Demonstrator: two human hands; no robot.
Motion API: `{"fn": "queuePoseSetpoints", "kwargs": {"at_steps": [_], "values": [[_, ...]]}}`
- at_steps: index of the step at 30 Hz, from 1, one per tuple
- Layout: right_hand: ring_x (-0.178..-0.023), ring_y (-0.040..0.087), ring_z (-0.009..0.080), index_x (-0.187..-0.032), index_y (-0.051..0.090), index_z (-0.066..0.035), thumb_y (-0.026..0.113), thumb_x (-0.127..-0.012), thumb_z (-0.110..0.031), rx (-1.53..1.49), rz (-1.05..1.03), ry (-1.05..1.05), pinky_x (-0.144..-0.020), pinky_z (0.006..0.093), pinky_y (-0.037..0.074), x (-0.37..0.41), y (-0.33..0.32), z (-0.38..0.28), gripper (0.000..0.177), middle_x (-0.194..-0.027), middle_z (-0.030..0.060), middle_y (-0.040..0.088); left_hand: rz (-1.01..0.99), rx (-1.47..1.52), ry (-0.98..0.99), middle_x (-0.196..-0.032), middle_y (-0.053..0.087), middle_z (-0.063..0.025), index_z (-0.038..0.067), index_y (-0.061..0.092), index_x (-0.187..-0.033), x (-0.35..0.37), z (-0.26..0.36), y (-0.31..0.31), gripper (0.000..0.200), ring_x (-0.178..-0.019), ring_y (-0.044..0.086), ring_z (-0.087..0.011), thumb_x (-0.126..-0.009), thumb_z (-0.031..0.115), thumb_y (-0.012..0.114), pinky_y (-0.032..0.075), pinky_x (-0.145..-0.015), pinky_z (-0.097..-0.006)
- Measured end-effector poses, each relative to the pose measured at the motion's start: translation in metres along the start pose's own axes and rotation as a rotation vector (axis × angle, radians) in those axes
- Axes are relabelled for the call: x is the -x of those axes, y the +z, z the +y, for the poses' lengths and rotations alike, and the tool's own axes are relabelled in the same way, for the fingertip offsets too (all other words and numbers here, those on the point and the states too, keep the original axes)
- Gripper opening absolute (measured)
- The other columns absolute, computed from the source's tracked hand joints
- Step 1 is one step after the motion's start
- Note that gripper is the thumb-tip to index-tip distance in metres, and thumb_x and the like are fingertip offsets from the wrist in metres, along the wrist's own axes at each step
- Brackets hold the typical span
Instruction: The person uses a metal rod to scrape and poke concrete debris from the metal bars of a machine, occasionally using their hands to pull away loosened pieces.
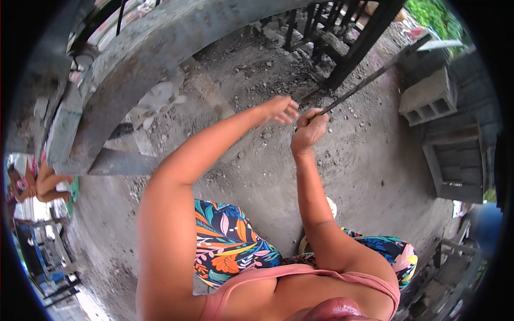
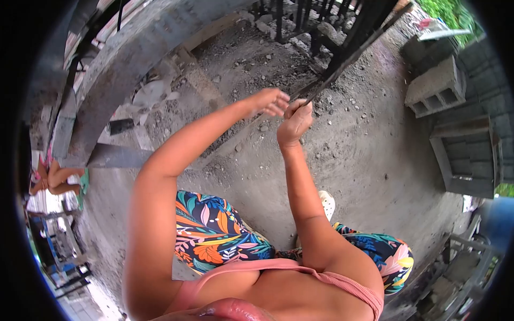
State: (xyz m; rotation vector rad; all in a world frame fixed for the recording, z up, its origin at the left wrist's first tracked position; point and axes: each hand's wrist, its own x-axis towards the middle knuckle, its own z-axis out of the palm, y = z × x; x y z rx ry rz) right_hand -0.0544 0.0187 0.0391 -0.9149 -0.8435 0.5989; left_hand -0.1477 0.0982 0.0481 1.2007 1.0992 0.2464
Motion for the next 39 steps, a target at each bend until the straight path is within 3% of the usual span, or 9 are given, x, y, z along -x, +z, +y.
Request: {"fn": "queuePoseSetpoints", "kwargs": {"at_steps": [7,14,18,22,28,30,33,36,39], "values": [[-0.047,0.028,0.0059,-0.075,0.042,-0.009,0.031,-0.097,-0.045,-0.027,-0.06,0.349,-0.043,0.0209,0.023,0.081,-0.01,0.061,0.044,-0.057,-0.0036,0.032,0.166,0.289,-0.011,-0.109,0.061,-0.0139,0.002,0.047,-0.124,-0.007,0.011,-0.051,0.064,-0.097,0.06,-0.0274,-0.092,0.047,0.015,0.043,-0.087,-0.0416],[-0.053,0.056,0.0315,-0.078,0.047,-0.003,0.04,-0.095,-0.027,0.617,-0.59,-0.161,-0.049,0.0392,0.042,0.042,-0.023,0.067,0.03,-0.059,0.0165,0.051,0.367,0.342,-0.048,-0.109,0.06,-0.0158,0.005,0.018,-0.142,-0.015,-0.025,-0.099,0.061,-0.095,0.06,-0.0334,-0.094,0.042,0.02,0.042,-0.087,-0.0449],[-0.065,0.057,0.0425,-0.083,0.052,-0.002,0.035,-0.096,-0.029,1.067,-0.472,-0.229,-0.056,0.0462,0.043,-0.061,-0.021,0.091,0.035,-0.068,0.0238,0.056,0.29,0.357,-0.117,-0.113,0.058,-0.015,0.002,0.031,-0.132,-0.002,-0.015,-0.072,0.049,-0.098,0.06,-0.0321,-0.09,0.027,0.034,0.044,-0.088,-0.0433],[-0.074,0.059,0.0386,-0.087,0.059,0.0,0.031,-0.098,-0.035,1.014,-0.436,0.144,-0.064,0.0435,0.043,-0.054,-0.012,0.071,0.046,-0.076,0.0254,0.059,0.12,0.32,-0.073,-0.114,0.059,-0.0159,0.003,0.032,-0.134,-0.01,-0.011,-0.053,0.059,-0.098,0.059,-0.0321,-0.092,0.043,0.019,0.044,-0.086,-0.0451],[-0.065,0.051,0.0159,-0.084,0.056,0.004,0.026,-0.099,-0.042,0.509,-0.196,0.113,-0.06,0.0348,0.042,0.029,0.066,0.057,0.056,-0.073,0.007,0.059,0.169,0.592,0.051,-0.099,0.064,-0.0152,0.001,0.05,-0.117,-0.011,0.005,-0.039,0.083,-0.088,0.06,-0.031,-0.088,0.06,0.0,0.044,-0.084,-0.0418],[-0.066,0.052,0.0149,-0.085,0.056,0.004,0.026,-0.099,-0.042,0.433,-0.093,0.11,-0.061,0.0334,0.043,0.03,0.069,0.069,0.056,-0.073,0.0071,0.059,0.217,0.643,-0.02,-0.09,0.065,-0.0133,0.001,0.054,-0.106,-0.026,-0.015,-0.028,0.086,-0.084,0.06,-0.0266,-0.087,0.064,-0.001,0.045,-0.079,-0.0378],[-0.061,0.058,0.023,-0.078,0.057,0.003,0.027,-0.099,-0.036,0.289,-0.236,0.696,-0.06,0.0373,0.045,0.016,0.063,0.061,0.054,-0.066,0.0127,0.06,0.376,0.544,-0.064,-0.088,0.064,-0.0111,0.002,0.055,-0.098,-0.053,-0.067,-0.029,0.079,-0.082,0.059,-0.0223,-0.089,0.063,0.007,0.045,-0.077,-0.0353],[-0.055,0.055,0.0233,-0.073,0.056,0.002,0.029,-0.099,-0.034,0.391,-0.144,0.502,-0.055,0.0372,0.043,0.015,0.062,0.06,0.052,-0.062,0.012,0.059,0.065,0.651,-0.022,-0.086,0.063,-0.0085,0.004,0.055,-0.092,-0.002,-0.068,-0.015,0.071,-0.083,0.058,-0.019,-0.089,0.063,0.015,0.043,-0.081,-0.0334],[-0.054,0.052,0.0219,-0.066,0.051,0.002,0.031,-0.098,-0.037,0.311,-0.19,0.537,-0.055,0.0389,0.041,0.021,0.074,0.067,0.054,-0.059,0.0102,0.056,0.402,0.68,0.165,-0.095,0.062,-0.0079,0.008,0.056,-0.101,-0.005,-0.089,-0.025,0.067,-0.092,0.056,-0.0163,-0.087,0.064,0.021,0.042,-0.083,-0.0324]]}}
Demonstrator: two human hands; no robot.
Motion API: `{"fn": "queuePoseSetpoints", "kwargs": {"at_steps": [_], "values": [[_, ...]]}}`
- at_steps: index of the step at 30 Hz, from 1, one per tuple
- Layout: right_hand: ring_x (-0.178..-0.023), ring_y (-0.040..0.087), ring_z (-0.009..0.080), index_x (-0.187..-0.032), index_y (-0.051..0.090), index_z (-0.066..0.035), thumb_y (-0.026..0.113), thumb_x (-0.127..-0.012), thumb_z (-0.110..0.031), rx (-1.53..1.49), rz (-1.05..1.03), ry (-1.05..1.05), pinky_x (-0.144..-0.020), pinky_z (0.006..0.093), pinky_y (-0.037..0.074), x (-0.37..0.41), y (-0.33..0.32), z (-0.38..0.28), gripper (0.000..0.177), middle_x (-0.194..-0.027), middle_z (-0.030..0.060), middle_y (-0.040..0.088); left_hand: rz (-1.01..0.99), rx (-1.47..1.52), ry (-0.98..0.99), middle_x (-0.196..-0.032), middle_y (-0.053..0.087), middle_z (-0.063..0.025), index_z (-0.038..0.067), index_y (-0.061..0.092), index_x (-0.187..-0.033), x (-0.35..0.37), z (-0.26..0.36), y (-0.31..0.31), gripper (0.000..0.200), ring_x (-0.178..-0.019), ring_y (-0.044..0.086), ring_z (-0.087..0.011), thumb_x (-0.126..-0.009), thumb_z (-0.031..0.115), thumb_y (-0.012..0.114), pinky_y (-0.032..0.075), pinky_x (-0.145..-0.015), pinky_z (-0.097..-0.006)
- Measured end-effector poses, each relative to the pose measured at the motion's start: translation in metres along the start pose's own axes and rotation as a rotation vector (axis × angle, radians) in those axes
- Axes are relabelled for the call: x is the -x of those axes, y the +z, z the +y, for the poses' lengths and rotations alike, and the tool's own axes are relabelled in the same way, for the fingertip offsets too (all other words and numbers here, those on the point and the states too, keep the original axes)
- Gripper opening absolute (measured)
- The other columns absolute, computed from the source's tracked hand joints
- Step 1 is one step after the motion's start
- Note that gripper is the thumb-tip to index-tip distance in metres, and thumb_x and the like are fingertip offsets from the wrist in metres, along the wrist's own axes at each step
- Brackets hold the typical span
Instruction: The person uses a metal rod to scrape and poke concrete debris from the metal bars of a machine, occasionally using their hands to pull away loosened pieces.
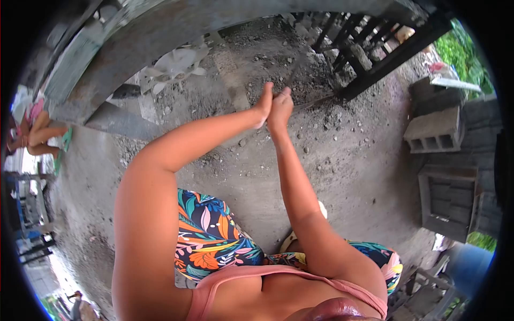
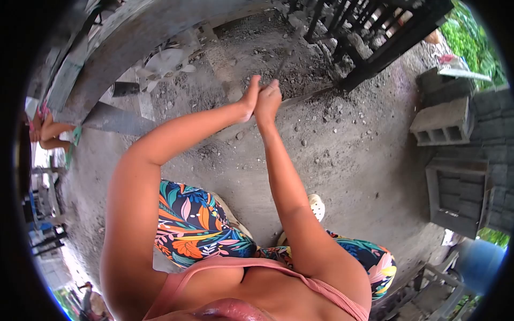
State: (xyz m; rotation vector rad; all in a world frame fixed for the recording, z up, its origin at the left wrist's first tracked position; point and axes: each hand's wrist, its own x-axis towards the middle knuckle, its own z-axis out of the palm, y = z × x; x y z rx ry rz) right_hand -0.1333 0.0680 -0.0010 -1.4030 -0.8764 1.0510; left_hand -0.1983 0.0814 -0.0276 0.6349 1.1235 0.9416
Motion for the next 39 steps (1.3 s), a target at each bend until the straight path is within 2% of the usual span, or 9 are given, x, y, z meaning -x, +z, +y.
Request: {"fn": "queuePoseSetpoints", "kwargs": {"at_steps": [3,4,7,12,17,19,23,33,39], "values": [[-0.053,0.049,0.0205,-0.064,0.05,0.001,0.03,-0.098,-0.038,-0.159,-0.052,0.217,-0.055,0.0366,0.041,-0.004,0.003,-0.016,0.055,-0.058,0.0086,0.053,0.08,-0.078,-0.27,-0.089,0.06,-0.0048,0.011,0.055,-0.103,0.059,0.043,0.023,0.062,-0.087,0.054,-0.0163,-0.088,0.062,0.023,0.038,-0.084,-0.0304],[-0.053,0.049,0.0198,-0.065,0.051,0.0,0.03,-0.098,-0.038,-0.161,-0.031,0.148,-0.055,0.0362,0.041,0.006,0.001,-0.026,0.054,-0.058,0.0084,0.053,0.141,-0.047,0.0,-0.116,0.055,-0.0063,0.003,0.05,-0.122,0.057,0.029,0.029,0.072,-0.111,0.048,-0.0147,-0.089,0.06,0.021,0.036,-0.093,-0.0287],[-0.052,0.047,0.0173,-0.068,0.051,-0.001,0.029,-0.099,-0.036,-0.152,0.014,0.02,-0.053,0.0353,0.04,0.02,0.006,-0.024,0.052,-0.058,0.0063,0.051,0.063,-0.131,0.201,-0.112,0.055,-0.0071,0.004,0.053,-0.112,0.057,0.03,0.018,0.059,-0.107,0.048,-0.0167,-0.091,0.054,0.028,0.034,-0.093,-0.0285],[-0.051,0.05,0.0172,-0.072,0.055,-0.001,0.028,-0.099,-0.035,-0.366,-0.081,0.19,-0.051,0.033,0.041,0.012,0.008,-0.014,0.052,-0.064,0.0082,0.056,-0.038,-0.613,0.455,-0.144,0.029,-0.0148,0.002,0.025,-0.141,0.069,0.041,0.012,0.062,-0.13,0.033,-0.0269,-0.094,0.042,0.026,0.023,-0.106,-0.033],[-0.054,0.054,0.0178,-0.074,0.057,0.0,0.028,-0.098,-0.034,-0.216,-0.06,0.05,-0.053,0.0338,0.042,0.001,0.014,0.01,0.051,-0.066,0.0098,0.057,-0.214,-0.652,0.443,-0.143,0.029,-0.0198,0.006,0.02,-0.144,0.061,0.051,0.007,0.061,-0.13,0.033,-0.029,-0.093,0.037,0.031,0.025,-0.106,-0.0334],[-0.063,0.058,0.0245,-0.082,0.058,0.004,0.028,-0.098,-0.033,-0.32,-0.23,0.39,-0.061,0.0387,0.044,0.005,-0.016,-0.038,0.05,-0.071,0.0141,0.06,-0.176,-0.702,0.364,-0.141,0.031,-0.0225,0.008,0.019,-0.144,0.053,0.054,0.002,0.061,-0.128,0.035,-0.0296,-0.092,0.035,0.034,0.026,-0.105,-0.0341],[-0.069,0.06,0.0319,-0.088,0.056,0.003,0.039,-0.094,-0.032,-0.043,-0.093,-0.297,-0.063,0.0399,0.045,0.005,0.012,0.027,0.039,-0.074,0.0186,0.061,-0.218,-1.186,0.67,-0.126,0.04,-0.0229,0.01,0.02,-0.145,0.056,0.058,0.016,0.064,-0.117,0.042,-0.0332,-0.09,0.036,0.041,0.031,-0.101,-0.0389],[-0.085,0.061,0.0394,-0.093,0.057,0.003,0.05,-0.087,-0.025,0.046,-0.248,-0.057,-0.071,0.0429,0.046,0.029,0.007,0.056,0.029,-0.086,0.0227,0.063,-0.02,-1.187,0.201,-0.123,0.04,-0.0245,0.022,0.023,-0.144,0.028,0.04,0.004,0.062,-0.105,0.049,-0.0349,-0.089,0.039,0.046,0.037,-0.095,-0.0409],[-0.082,0.06,0.0415,-0.1,0.054,0.003,0.037,-0.096,-0.024,0.038,-0.131,0.057,-0.07,0.0442,0.045,0.063,-0.011,0.024,0.032,-0.082,0.0257,0.061,-0.284,-1.02,0.461,-0.117,0.048,-0.0157,0.016,0.033,-0.14,0.052,0.058,0.014,0.053,-0.091,0.054,-0.0226,-0.091,0.034,0.044,0.043,-0.086,-0.0348]]}}
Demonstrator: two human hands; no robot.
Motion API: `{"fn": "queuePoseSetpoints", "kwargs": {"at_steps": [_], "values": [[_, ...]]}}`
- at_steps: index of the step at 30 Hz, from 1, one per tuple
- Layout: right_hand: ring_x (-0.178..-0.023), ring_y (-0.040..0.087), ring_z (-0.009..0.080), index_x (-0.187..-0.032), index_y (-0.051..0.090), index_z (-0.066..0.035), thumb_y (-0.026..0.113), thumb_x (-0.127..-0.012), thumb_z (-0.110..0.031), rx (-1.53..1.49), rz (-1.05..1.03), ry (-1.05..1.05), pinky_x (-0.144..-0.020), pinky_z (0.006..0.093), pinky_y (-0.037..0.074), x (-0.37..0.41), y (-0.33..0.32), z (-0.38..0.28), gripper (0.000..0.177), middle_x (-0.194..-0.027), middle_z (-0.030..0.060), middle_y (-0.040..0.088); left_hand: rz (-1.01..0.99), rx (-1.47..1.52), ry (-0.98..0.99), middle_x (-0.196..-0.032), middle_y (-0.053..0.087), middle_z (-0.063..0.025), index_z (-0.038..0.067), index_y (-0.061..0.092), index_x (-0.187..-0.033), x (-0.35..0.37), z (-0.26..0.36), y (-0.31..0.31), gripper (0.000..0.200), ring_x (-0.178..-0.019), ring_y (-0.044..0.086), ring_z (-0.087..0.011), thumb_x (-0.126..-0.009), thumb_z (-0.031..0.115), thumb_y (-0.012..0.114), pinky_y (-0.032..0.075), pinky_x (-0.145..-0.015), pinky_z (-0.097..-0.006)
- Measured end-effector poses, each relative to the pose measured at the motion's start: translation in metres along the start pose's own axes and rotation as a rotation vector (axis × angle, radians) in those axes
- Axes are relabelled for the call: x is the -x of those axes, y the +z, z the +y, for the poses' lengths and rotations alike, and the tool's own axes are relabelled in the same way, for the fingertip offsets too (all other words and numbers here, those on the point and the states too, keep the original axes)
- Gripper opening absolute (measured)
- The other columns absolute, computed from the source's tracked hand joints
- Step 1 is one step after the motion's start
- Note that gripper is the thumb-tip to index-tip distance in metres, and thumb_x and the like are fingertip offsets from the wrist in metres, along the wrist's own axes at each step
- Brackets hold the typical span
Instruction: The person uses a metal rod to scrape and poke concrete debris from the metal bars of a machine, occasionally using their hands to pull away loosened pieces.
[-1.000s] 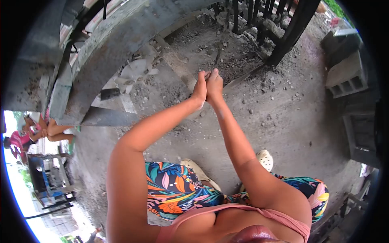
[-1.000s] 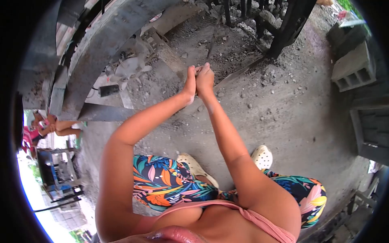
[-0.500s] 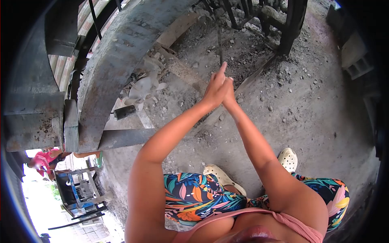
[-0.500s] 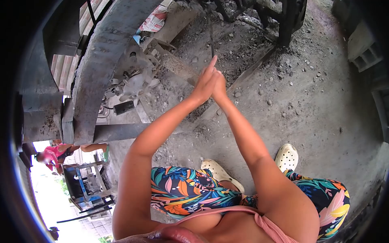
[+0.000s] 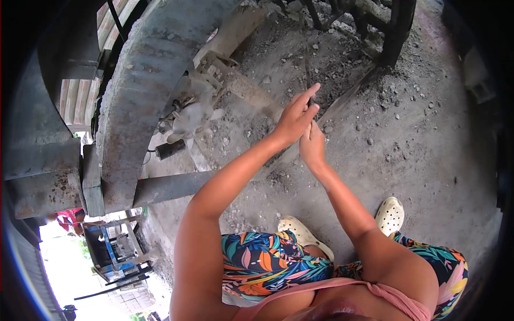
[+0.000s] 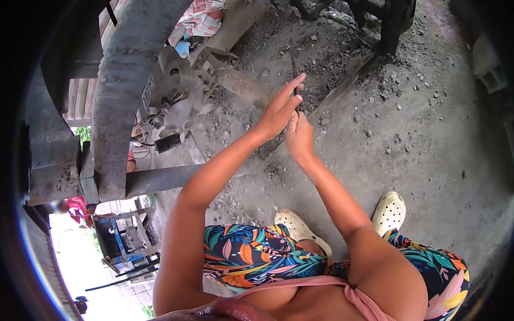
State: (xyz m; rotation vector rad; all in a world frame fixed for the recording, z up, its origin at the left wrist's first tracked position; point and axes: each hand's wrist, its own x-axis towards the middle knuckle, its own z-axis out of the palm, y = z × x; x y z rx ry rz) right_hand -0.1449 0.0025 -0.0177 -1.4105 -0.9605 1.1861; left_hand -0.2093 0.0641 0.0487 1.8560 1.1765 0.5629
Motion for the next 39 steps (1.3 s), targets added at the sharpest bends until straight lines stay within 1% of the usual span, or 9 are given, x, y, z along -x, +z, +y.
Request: {"fn": "queuePoseSetpoints", "kwargs": {"at_steps": [4,6,7,9,11,15,23,36,39], "values": [[-0.08,0.06,0.0407,-0.111,0.048,0.003,0.035,-0.097,-0.023,-0.04,-0.089,0.021,-0.071,0.0439,0.045,0.012,0.0,-0.028,0.032,-0.083,0.0258,0.06,0.116,0.512,-0.306,-0.103,0.049,-0.0069,0.008,0.043,-0.13,-0.017,0.015,0.0,0.045,-0.076,0.053,-0.0126,-0.092,0.031,0.04,0.046,-0.071,-0.0267],[-0.078,0.061,0.0365,-0.123,0.042,0.002,0.035,-0.097,-0.022,-0.091,-0.123,-0.051,-0.073,0.0432,0.045,0.019,0.002,-0.031,0.036,-0.084,0.021,0.062,0.11,0.841,-0.431,-0.088,0.043,-0.001,0.005,0.05,-0.114,-0.031,0.011,-0.015,0.038,-0.064,0.045,-0.007,-0.091,0.033,0.041,0.041,-0.055,-0.0218],[-0.07,0.059,0.0294,-0.13,0.037,0.0,0.035,-0.097,-0.02,-0.155,-0.108,-0.032,-0.068,0.0388,0.046,0.023,0.002,-0.038,0.039,-0.08,0.015,0.061,0.197,0.897,-0.42,-0.08,0.04,0.001,0.005,0.05,-0.099,-0.033,0.02,-0.013,0.033,-0.055,0.038,-0.0053,-0.09,0.036,0.041,0.034,-0.045,-0.0198],[-0.063,0.057,0.0223,-0.137,0.032,-0.002,0.035,-0.097,-0.019,-0.212,-0.097,-0.014,-0.062,0.0345,0.047,0.034,-0.007,-0.062,0.044,-0.075,0.009,0.059,0.231,0.955,-0.389,-0.077,0.04,0.0006,0.006,0.049,-0.094,-0.033,0.029,-0.01,0.032,-0.051,0.037,-0.0056,-0.09,0.036,0.04,0.032,-0.042,-0.0198],[-0.048,0.044,0.0086,-0.144,0.022,-0.007,0.034,-0.097,-0.018,-0.553,-0.173,0.198,-0.045,0.0244,0.04,0.044,-0.025,-0.095,0.049,-0.068,-0.0015,0.049,0.299,1.049,-0.352,-0.07,0.039,-0.0003,0.008,0.045,-0.084,-0.035,0.047,-0.005,0.03,-0.044,0.032,-0.0063,-0.09,0.037,0.04,0.025,-0.035,-0.0203],[-0.04,0.026,0.002,-0.143,0.026,-0.013,0.035,-0.098,-0.019,-0.691,-0.16,0.29,-0.035,0.0184,0.021,0.041,-0.043,-0.113,0.047,-0.065,-0.0061,0.035,0.345,1.029,-0.385,-0.069,0.04,0.0,0.008,0.044,-0.084,-0.043,0.069,0.003,0.029,-0.044,0.032,-0.0065,-0.089,0.037,0.04,0.026,-0.036,-0.0206],[-0.04,0.029,0.0018,-0.142,0.03,-0.01,0.039,-0.096,-0.014,-0.791,-0.137,0.367,-0.034,0.0187,0.025,0.039,-0.067,-0.12,0.047,-0.062,-0.0053,0.037,0.373,1.082,-0.416,-0.067,0.041,0.0002,0.009,0.044,-0.083,-0.049,0.078,0.016,0.028,-0.043,0.03,-0.0064,-0.087,0.037,0.04,0.024,-0.036,-0.0213],[-0.04,0.028,0.0014,-0.137,0.038,-0.006,0.041,-0.095,-0.014,-0.648,-0.06,0.207,-0.034,0.0193,0.023,0.007,-0.052,-0.126,0.043,-0.059,-0.0069,0.036,0.371,0.937,-0.303,-0.063,0.043,-0.0008,0.009,0.043,-0.083,-0.084,0.078,-0.002,0.032,-0.041,0.029,-0.0073,-0.086,0.041,0.038,0.023,-0.035,-0.0234],[-0.041,0.029,0.0017,-0.136,0.039,-0.006,0.041,-0.095,-0.016,-0.731,-0.126,0.177,-0.035,0.0191,0.023,-0.019,-0.061,-0.143,0.042,-0.058,-0.0069,0.034,0.474,1.115,-0.359,-0.063,0.043,-0.0003,0.01,0.043,-0.083,-0.11,0.088,-0.012,0.033,-0.041,0.03,-0.0076,-0.087,0.042,0.035,0.024,-0.036,-0.024]]}}
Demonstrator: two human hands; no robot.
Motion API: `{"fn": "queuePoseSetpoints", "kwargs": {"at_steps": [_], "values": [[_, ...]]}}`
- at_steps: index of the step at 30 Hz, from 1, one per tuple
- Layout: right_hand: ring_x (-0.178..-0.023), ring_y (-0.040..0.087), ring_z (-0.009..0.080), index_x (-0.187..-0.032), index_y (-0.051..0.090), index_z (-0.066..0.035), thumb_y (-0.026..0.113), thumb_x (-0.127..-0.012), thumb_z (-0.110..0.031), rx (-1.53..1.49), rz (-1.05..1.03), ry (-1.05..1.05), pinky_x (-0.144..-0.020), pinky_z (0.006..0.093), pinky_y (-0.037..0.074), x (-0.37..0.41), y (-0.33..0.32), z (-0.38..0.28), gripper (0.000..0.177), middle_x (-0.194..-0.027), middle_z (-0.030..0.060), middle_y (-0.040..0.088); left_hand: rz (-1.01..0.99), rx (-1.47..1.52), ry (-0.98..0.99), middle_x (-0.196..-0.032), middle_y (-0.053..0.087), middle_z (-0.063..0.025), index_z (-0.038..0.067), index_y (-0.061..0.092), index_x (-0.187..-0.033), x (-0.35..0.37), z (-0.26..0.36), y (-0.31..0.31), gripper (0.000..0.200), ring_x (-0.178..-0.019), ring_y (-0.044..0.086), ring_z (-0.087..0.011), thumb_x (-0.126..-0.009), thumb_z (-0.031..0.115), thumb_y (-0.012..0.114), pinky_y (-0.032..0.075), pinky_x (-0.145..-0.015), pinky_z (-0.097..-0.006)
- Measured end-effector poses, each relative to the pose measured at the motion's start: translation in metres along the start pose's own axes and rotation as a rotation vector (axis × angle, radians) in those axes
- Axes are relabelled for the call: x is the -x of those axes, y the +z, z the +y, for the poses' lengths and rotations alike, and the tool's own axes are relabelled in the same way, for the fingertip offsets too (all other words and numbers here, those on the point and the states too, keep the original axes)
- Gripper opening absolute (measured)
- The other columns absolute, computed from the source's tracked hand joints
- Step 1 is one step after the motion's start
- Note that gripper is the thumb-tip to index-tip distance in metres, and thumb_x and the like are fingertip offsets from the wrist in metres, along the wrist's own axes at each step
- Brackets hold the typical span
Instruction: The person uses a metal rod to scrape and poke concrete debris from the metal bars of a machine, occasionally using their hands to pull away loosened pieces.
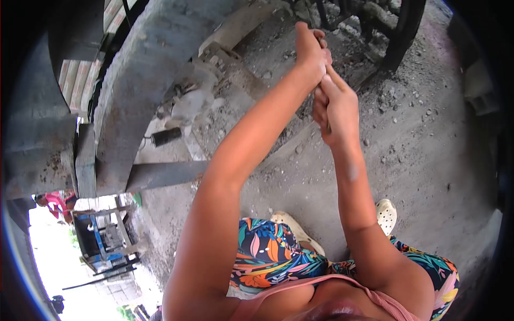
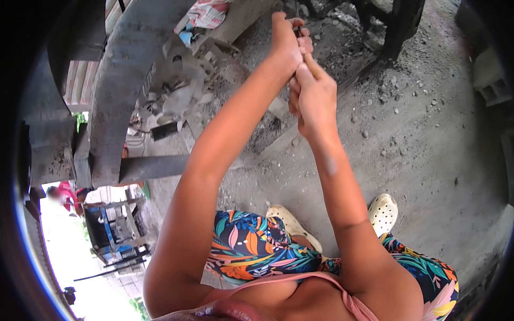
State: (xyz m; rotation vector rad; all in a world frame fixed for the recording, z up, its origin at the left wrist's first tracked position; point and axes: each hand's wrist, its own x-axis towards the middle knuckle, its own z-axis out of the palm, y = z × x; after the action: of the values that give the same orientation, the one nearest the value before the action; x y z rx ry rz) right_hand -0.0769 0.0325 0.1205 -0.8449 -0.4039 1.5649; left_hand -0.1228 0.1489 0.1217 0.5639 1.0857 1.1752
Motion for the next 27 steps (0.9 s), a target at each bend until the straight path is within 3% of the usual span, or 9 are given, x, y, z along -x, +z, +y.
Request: {"fn": "queuePoseSetpoints", "kwargs": {"at_steps": [3,10,15,17,19,24,27], "values": [[-0.042,0.03,0.002,-0.137,0.038,-0.005,0.041,-0.094,-0.015,0.143,0.051,0.018,-0.035,0.019,0.026,0.028,-0.011,0.006,0.044,-0.057,-0.0071,0.035,-0.105,-0.057,0.081,-0.064,0.042,-0.0006,0.01,0.043,-0.083,0.031,-0.012,-0.002,0.033,-0.042,0.03,-0.0073,-0.087,0.041,0.035,0.024,-0.036,-0.0236],[-0.04,0.027,0.0017,-0.138,0.036,-0.006,0.04,-0.096,-0.015,0.021,0.047,0.179,-0.034,0.019,0.024,0.061,-0.026,0.018,0.044,-0.057,-0.0074,0.033,0.009,-0.051,-0.027,-0.066,0.041,0.001,0.01,0.043,-0.083,0.063,-0.037,-0.026,0.03,-0.042,0.031,-0.0073,-0.088,0.039,0.035,0.024,-0.036,-0.0229],[-0.041,0.028,0.0017,-0.136,0.04,-0.006,0.041,-0.095,-0.015,0.043,0.075,0.165,-0.035,0.0194,0.023,0.023,-0.024,0.014,0.042,-0.057,-0.0076,0.033,0.034,-0.032,-0.041,-0.063,0.043,-0.0017,0.01,0.043,-0.082,0.024,-0.032,-0.019,0.035,-0.041,0.031,-0.0096,-0.088,0.044,0.035,0.024,-0.036,-0.0247],[-0.041,0.028,0.0018,-0.134,0.042,-0.006,0.041,-0.094,-0.015,-0.048,-0.077,0.147,-0.036,0.0197,0.024,-0.008,-0.025,0.019,0.041,-0.057,-0.0078,0.033,0.091,-0.013,-0.021,-0.062,0.043,-0.0021,0.01,0.043,-0.081,-0.003,-0.029,-0.026,0.037,-0.041,0.031,-0.0104,-0.087,0.046,0.035,0.025,-0.037,-0.0255],[-0.041,0.027,0.002,-0.135,0.041,-0.006,0.041,-0.094,-0.015,-0.007,-0.07,0.151,-0.036,0.0198,0.024,-0.008,-0.019,0.016,0.042,-0.057,-0.0077,0.033,0.113,0.095,-0.052,-0.061,0.043,-0.0023,0.011,0.043,-0.079,-0.017,-0.016,-0.028,0.039,-0.04,0.03,-0.0113,-0.086,0.048,0.034,0.025,-0.037,-0.0267],[-0.041,0.027,0.0024,-0.136,0.04,-0.006,0.041,-0.094,-0.014,0.059,0.048,0.156,-0.036,0.0195,0.024,0.04,-0.02,0.019,0.043,-0.057,-0.0074,0.033,0.031,-0.054,-0.014,-0.062,0.043,-0.0015,0.01,0.043,-0.08,0.035,-0.034,-0.03,0.038,-0.04,0.03,-0.0095,-0.087,0.046,0.032,0.024,-0.037,-0.0255],[-0.041,0.027,0.0026,-0.136,0.04,-0.007,0.042,-0.093,-0.014,-0.014,0.049,0.182,-0.036,0.019,0.024,0.049,-0.019,0.018,0.043,-0.057,-0.0072,0.033,0.019,-0.021,-0.098,-0.065,0.044,-0.0007,0.01,0.043,-0.081,0.044,-0.033,-0.03,0.037,-0.04,0.03,-0.0085,-0.088,0.045,0.031,0.024,-0.037,-0.0242]]}}
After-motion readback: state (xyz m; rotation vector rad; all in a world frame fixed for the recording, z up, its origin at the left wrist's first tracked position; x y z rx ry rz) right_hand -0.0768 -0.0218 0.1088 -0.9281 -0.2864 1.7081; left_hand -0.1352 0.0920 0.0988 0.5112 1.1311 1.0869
